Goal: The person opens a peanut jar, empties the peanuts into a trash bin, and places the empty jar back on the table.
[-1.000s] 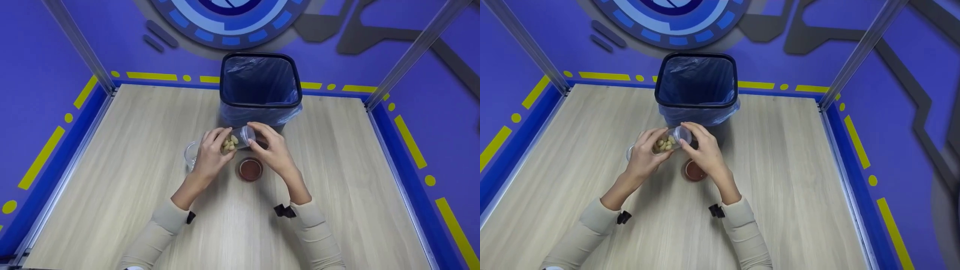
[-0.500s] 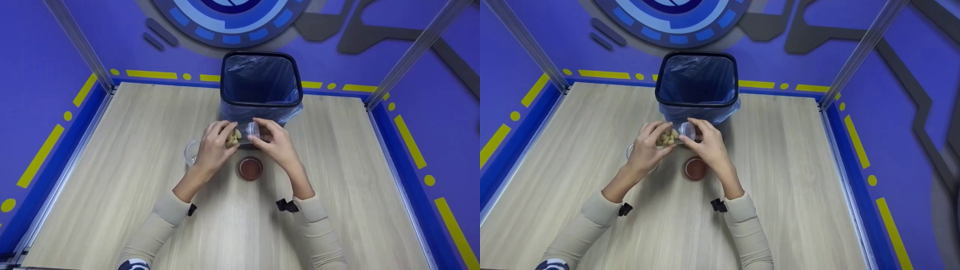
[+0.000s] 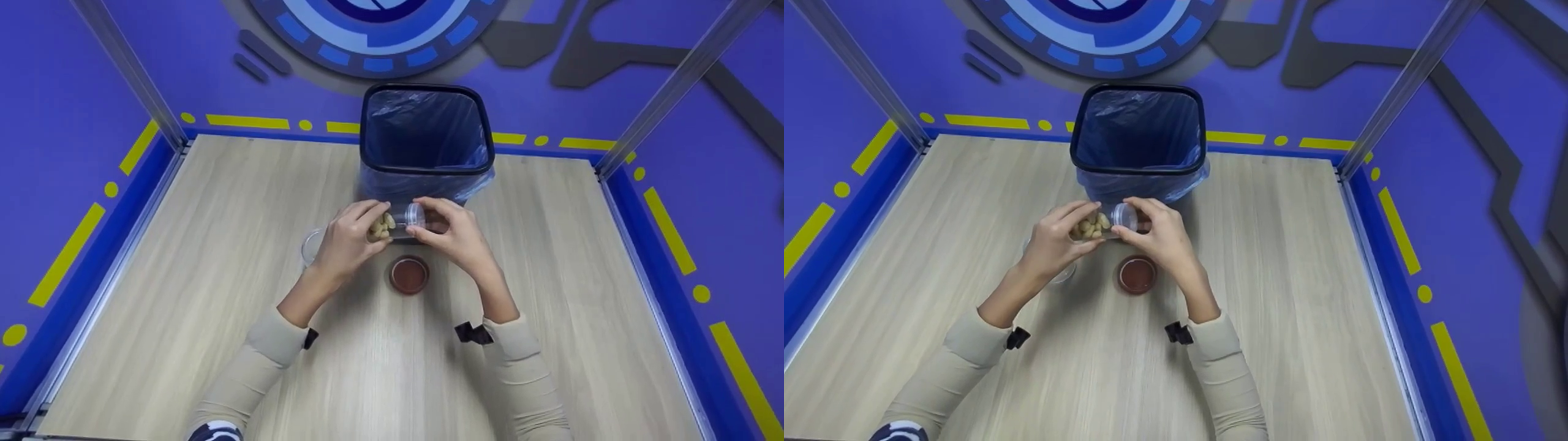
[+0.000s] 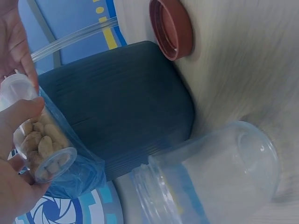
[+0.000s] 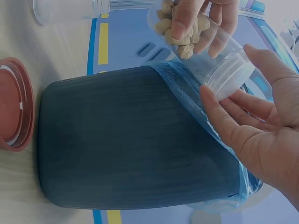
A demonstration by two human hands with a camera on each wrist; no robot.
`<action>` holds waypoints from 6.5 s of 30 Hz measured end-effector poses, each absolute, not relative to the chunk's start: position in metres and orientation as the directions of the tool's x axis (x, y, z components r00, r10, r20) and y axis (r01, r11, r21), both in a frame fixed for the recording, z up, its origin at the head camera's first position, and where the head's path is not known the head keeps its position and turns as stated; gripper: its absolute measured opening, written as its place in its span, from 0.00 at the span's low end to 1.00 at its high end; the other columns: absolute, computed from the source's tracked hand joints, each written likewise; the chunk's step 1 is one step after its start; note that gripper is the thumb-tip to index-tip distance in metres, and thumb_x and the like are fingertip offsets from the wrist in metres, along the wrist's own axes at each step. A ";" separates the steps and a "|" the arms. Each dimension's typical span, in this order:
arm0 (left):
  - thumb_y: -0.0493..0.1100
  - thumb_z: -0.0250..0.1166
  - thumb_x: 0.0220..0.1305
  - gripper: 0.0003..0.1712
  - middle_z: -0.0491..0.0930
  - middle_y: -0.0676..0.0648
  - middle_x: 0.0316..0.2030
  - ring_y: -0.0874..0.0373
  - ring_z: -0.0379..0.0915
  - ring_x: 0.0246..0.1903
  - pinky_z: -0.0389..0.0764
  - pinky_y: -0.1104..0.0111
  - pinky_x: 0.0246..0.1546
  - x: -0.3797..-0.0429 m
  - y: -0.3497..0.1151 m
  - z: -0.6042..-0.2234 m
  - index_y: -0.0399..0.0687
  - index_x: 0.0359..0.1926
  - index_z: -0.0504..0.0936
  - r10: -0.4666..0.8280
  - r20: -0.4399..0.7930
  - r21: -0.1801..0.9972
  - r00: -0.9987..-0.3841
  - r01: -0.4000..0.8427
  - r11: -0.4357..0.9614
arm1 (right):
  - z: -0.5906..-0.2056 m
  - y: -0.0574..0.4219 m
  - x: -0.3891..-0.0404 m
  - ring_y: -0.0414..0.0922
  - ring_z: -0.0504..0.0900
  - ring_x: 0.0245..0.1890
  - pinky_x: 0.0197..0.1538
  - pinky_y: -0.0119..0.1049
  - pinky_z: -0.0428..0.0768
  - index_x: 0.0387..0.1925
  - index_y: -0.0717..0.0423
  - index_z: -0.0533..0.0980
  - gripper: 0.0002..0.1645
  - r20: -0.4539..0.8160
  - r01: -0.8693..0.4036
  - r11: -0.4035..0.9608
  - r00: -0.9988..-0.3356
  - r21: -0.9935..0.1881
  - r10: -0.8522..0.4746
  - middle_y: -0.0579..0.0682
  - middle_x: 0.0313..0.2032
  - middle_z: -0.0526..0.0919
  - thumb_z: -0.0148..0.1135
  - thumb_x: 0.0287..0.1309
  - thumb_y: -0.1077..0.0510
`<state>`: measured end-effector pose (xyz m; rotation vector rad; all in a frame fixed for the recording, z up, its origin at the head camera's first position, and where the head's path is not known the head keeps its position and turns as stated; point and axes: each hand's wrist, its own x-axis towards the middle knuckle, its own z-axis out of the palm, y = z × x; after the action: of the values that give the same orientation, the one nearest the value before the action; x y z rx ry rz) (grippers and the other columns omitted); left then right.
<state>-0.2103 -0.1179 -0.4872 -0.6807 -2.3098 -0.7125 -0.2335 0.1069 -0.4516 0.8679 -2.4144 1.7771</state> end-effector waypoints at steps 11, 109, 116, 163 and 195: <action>0.38 0.83 0.44 0.33 0.84 0.40 0.50 0.45 0.81 0.50 0.81 0.57 0.55 -0.213 -0.116 -0.483 0.38 0.55 0.84 0.293 0.640 0.387 -0.711 0.627 0.676 | -0.433 0.111 -0.225 0.59 0.84 0.49 0.52 0.51 0.84 0.55 0.79 0.76 0.28 0.400 -0.511 0.155 -0.798 -0.845 -0.451 0.70 0.52 0.81 0.73 0.51 0.73; 0.36 0.81 0.48 0.34 0.83 0.40 0.51 0.45 0.79 0.52 0.79 0.58 0.58 -0.206 -0.109 -0.485 0.37 0.59 0.83 0.268 0.704 0.331 -0.658 0.637 0.696 | -0.458 0.116 -0.236 0.51 0.82 0.54 0.53 0.44 0.83 0.64 0.62 0.74 0.27 0.287 -0.431 0.278 -0.853 -0.859 -0.435 0.58 0.59 0.77 0.67 0.66 0.58; 0.36 0.81 0.48 0.34 0.82 0.41 0.52 0.46 0.78 0.53 0.78 0.58 0.58 -0.205 -0.110 -0.487 0.37 0.59 0.83 0.269 0.695 0.329 -0.667 0.627 0.706 | -0.460 0.115 -0.235 0.50 0.81 0.55 0.56 0.44 0.82 0.62 0.64 0.75 0.25 0.284 -0.415 0.246 -0.856 -0.876 -0.432 0.58 0.58 0.78 0.67 0.65 0.61; 0.36 0.82 0.46 0.35 0.83 0.41 0.51 0.46 0.79 0.52 0.79 0.58 0.58 -0.209 -0.107 -0.499 0.39 0.59 0.83 0.224 0.663 0.433 -0.715 0.610 0.664 | -0.437 0.119 -0.223 0.56 0.78 0.58 0.62 0.42 0.78 0.49 0.71 0.79 0.27 0.555 -0.725 0.138 -0.622 -0.675 -0.552 0.65 0.54 0.79 0.66 0.43 0.84; 0.37 0.83 0.46 0.36 0.83 0.40 0.51 0.47 0.81 0.51 0.81 0.61 0.56 -0.205 -0.122 -0.499 0.39 0.59 0.83 0.181 0.649 0.497 -0.739 0.591 0.635 | -0.509 0.172 -0.242 0.58 0.75 0.64 0.67 0.45 0.72 0.46 0.72 0.67 0.25 0.149 -0.314 0.321 -0.882 -0.894 -0.447 0.67 0.61 0.76 0.72 0.51 0.75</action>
<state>-0.2046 -0.1219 -0.4988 -0.6016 -2.2999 -0.9729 -0.2420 0.1721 -0.5087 0.7676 -2.6524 1.7451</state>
